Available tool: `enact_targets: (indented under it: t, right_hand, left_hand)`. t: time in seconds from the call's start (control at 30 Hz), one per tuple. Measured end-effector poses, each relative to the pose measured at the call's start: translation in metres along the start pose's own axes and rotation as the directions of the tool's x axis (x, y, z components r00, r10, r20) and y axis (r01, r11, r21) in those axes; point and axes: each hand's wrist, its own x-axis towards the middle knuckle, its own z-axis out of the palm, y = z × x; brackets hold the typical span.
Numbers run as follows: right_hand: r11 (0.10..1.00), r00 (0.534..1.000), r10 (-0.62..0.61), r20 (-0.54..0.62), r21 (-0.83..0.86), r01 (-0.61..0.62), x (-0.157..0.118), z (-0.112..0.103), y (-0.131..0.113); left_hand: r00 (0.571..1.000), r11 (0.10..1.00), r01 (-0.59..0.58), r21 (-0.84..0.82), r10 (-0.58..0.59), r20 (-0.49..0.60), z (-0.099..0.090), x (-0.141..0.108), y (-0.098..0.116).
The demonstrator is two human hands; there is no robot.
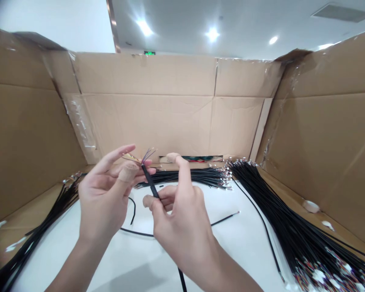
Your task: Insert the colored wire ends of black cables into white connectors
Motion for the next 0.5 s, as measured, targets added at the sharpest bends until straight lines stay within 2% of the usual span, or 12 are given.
enact_targets:
  t: [0.13, 0.23, 0.37, 0.5]
  right_hand:
    - [0.996, 0.995, 0.063, 0.08, 0.061, -0.068, 0.004, 0.003, 0.0]
    - [0.965, 0.984, 0.108, 0.145, 0.225, -0.139, 0.011, 0.002, 0.0]
    - [0.87, 0.994, 0.064, 0.09, 0.483, -0.1, 0.02, 0.002, 0.005]
    - [0.842, 0.995, 0.047, 0.093, 0.533, -0.09, 0.025, 0.006, 0.012]
  left_hand:
    - [0.999, 1.0, -0.007, 0.002, 0.007, -0.038, -0.004, 0.005, -0.003]
    - [1.0, 1.0, 0.001, 0.003, -0.001, -0.02, -0.003, 0.005, -0.008]
    - [1.0, 1.0, 0.001, 0.011, -0.001, -0.016, 0.001, 0.001, -0.009]
    - [1.0, 1.0, 0.022, 0.01, -0.022, 0.001, 0.004, -0.001, -0.006]
